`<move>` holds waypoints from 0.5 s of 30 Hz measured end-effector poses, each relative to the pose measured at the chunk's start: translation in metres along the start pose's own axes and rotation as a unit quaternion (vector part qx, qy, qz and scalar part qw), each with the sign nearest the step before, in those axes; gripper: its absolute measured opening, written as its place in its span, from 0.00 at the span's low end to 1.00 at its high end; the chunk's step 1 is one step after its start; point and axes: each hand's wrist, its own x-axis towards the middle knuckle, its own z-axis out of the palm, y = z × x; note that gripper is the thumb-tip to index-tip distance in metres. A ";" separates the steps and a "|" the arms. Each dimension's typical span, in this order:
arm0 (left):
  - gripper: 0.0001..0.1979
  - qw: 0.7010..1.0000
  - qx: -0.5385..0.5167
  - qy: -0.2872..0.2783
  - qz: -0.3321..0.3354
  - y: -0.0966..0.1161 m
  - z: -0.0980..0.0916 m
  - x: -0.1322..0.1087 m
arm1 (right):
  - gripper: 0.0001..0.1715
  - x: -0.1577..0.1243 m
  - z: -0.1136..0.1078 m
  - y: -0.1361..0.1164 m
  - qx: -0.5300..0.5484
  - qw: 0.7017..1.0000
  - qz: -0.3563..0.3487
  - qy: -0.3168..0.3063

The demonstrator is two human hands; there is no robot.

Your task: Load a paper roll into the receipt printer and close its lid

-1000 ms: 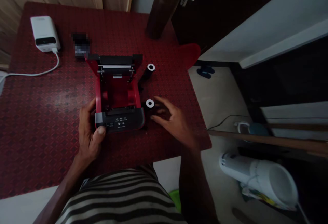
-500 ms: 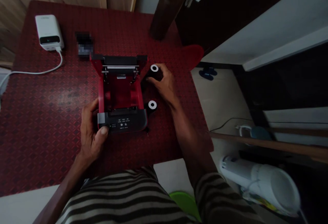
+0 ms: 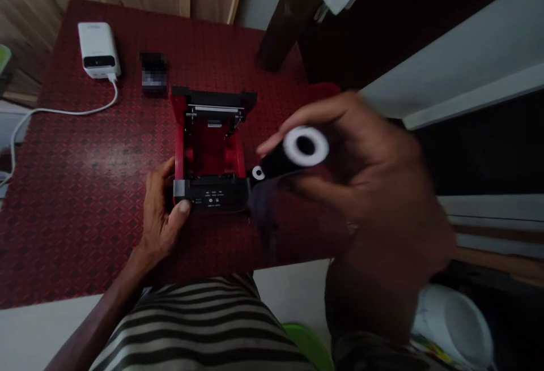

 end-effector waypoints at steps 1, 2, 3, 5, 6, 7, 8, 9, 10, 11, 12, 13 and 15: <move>0.35 1.000 -0.002 -0.006 0.001 0.000 0.000 0.000 | 0.21 0.003 0.008 -0.008 -0.038 0.998 -0.018 -0.040; 0.35 1.000 -0.002 -0.012 0.000 0.001 -0.001 0.000 | 0.19 0.008 0.018 -0.012 -0.082 0.993 -0.033 -0.073; 0.34 1.000 -0.002 -0.017 -0.003 0.001 -0.001 0.000 | 0.17 0.013 0.030 -0.011 -0.130 0.986 -0.043 -0.100; 0.34 1.000 -0.004 -0.020 -0.009 0.001 -0.001 -0.001 | 0.15 0.023 0.053 -0.004 -0.216 0.965 -0.045 -0.139; 0.34 1.000 -0.009 -0.017 -0.011 0.001 -0.001 -0.001 | 0.16 0.027 0.063 0.001 -0.252 0.955 -0.041 -0.150; 0.34 1.000 -0.016 -0.013 -0.011 0.000 0.000 -0.002 | 0.17 0.030 0.073 0.006 -0.285 0.945 -0.032 -0.155; 0.34 1.000 -0.025 -0.009 -0.012 0.000 0.000 -0.002 | 0.19 0.032 0.081 0.010 -0.313 0.937 -0.021 -0.154; 0.34 0.999 -0.034 -0.007 -0.014 0.000 0.001 -0.003 | 0.20 0.034 0.088 0.012 -0.336 0.930 -0.012 -0.150; 0.34 0.999 -0.040 -0.006 -0.018 0.001 0.001 -0.003 | 0.21 0.035 0.094 0.014 -0.354 0.924 -0.004 -0.147; 0.34 0.999 -0.043 -0.007 -0.023 0.001 0.002 -0.003 | 0.21 0.037 0.099 0.014 -0.368 0.918 0.004 -0.146; 0.35 0.999 -0.043 -0.011 -0.030 0.002 0.002 -0.002 | 0.21 0.039 0.102 0.015 -0.379 0.913 0.012 -0.149; 0.35 0.998 -0.040 -0.015 -0.037 0.003 0.001 -0.002 | 0.21 0.042 0.105 0.015 -0.386 0.909 0.021 -0.156; 0.36 0.998 -0.037 -0.020 -0.050 0.005 0.001 -0.001 | 0.21 0.050 0.109 0.018 -0.396 0.900 0.042 -0.176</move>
